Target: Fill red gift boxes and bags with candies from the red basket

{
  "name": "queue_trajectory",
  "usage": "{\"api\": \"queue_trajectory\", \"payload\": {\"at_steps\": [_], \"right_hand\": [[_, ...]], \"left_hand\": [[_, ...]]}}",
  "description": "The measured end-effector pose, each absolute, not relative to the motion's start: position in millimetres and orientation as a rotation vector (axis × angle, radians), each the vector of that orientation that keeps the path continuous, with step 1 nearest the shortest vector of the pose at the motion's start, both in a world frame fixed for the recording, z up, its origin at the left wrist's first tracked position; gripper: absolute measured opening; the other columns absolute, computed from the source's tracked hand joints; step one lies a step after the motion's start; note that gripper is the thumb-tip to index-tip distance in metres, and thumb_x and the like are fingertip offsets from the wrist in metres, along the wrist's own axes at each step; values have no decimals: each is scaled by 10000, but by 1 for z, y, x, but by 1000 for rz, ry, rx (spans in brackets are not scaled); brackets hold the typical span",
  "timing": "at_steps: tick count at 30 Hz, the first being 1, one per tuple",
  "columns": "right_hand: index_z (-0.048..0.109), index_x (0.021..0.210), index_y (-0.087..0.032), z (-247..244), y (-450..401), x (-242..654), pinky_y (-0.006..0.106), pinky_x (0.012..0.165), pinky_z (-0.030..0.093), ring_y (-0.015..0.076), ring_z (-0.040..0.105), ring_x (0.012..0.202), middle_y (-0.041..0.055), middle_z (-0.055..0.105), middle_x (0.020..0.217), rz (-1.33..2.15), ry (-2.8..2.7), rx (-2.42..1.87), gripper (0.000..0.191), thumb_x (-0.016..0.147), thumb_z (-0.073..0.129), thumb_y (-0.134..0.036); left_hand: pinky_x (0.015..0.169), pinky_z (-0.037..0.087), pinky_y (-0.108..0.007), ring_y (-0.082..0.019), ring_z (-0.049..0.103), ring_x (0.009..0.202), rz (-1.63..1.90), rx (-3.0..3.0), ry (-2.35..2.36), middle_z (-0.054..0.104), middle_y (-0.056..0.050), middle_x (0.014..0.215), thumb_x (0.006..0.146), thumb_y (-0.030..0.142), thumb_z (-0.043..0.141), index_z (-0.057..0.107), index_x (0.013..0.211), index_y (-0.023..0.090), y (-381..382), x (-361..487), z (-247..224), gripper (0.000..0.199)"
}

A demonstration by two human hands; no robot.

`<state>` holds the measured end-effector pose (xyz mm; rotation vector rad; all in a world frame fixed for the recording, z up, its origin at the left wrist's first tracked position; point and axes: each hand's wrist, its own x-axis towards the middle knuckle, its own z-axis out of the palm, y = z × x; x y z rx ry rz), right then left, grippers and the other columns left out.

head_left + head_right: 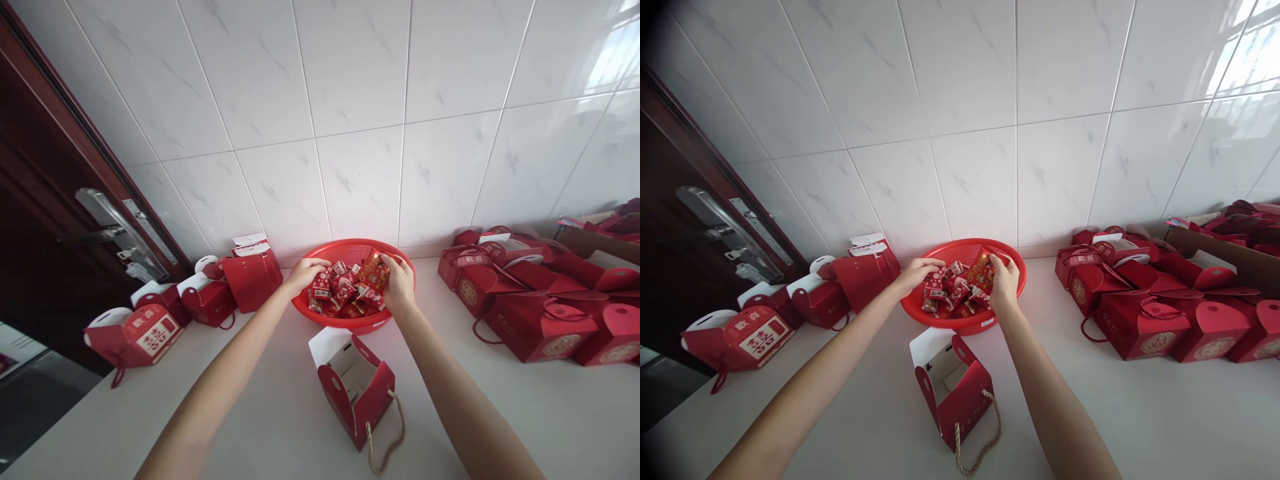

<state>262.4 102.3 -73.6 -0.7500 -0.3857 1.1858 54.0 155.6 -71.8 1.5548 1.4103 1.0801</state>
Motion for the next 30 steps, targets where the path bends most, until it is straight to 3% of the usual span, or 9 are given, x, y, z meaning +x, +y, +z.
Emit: {"api": "queue_trajectory", "payload": {"at_steps": [8,22,26,30], "right_hand": [[668,728,-191,-74,101,263,263,547,569,157,668,581,-13,722,635,1216,-426,-712,138,642,768,-234],[652,701,-205,-73,102,263,263,524,561,164,666,574,-22,715,618,1214,-404,-738,163,616,781,-259],[649,678,-202,-71,101,262,258,514,562,159,656,556,-16,707,603,1243,-419,-760,150,625,778,-258],[638,697,-210,-71,102,262,257,484,558,168,663,554,-17,702,598,1257,-422,-798,171,629,784,-266]], "left_hand": [[861,531,-333,-212,702,900,1081,1528,1396,777,-64,1001,657,77,688,762,989,183,153,56,-69,357],[790,551,-329,-192,690,782,1104,1381,1242,778,-58,875,628,132,756,772,860,168,151,57,-66,236],[837,553,-354,-203,698,814,1165,1339,1128,772,-78,874,627,202,796,769,814,154,146,64,-63,195],[897,533,-353,-198,701,851,1244,1318,1023,775,-63,884,580,262,852,775,834,157,143,77,-60,285]]}}
